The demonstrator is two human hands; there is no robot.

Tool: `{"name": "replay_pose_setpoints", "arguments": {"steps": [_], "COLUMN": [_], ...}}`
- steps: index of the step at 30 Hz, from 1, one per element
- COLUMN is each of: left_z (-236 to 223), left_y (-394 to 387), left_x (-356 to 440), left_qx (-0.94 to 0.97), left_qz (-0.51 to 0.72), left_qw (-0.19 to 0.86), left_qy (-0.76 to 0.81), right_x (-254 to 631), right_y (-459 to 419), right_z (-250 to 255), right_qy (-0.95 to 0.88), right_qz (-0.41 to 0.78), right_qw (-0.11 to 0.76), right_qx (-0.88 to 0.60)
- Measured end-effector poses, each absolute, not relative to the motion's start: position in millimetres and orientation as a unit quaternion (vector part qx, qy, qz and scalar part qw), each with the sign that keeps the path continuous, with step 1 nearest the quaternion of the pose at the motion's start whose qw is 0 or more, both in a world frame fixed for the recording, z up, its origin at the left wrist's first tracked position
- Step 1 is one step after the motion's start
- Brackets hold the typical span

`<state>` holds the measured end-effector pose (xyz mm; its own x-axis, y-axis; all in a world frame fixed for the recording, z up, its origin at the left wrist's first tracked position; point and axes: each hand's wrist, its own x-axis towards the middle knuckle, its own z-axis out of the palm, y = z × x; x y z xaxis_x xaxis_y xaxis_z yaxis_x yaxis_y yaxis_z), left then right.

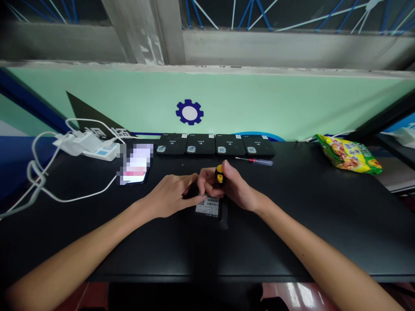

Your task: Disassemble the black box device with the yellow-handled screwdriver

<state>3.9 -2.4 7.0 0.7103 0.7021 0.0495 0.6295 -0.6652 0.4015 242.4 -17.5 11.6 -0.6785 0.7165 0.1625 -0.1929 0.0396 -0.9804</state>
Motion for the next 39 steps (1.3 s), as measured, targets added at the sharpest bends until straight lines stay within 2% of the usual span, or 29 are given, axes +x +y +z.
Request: {"name": "replay_pose_setpoints", "arguments": {"steps": [39], "left_z": [7.1], "left_y": [-1.5], "left_x": [6.1], "left_qx": [0.907], "left_qz": [0.104], "left_qw": [0.18], "left_qy": [0.367], "right_x": [240.9], "right_y": [-18.8], "right_z": [12.9], "right_qy": [-0.641], "right_qz": [0.645], "right_qw": [0.358], "right_qx": [-0.214]}}
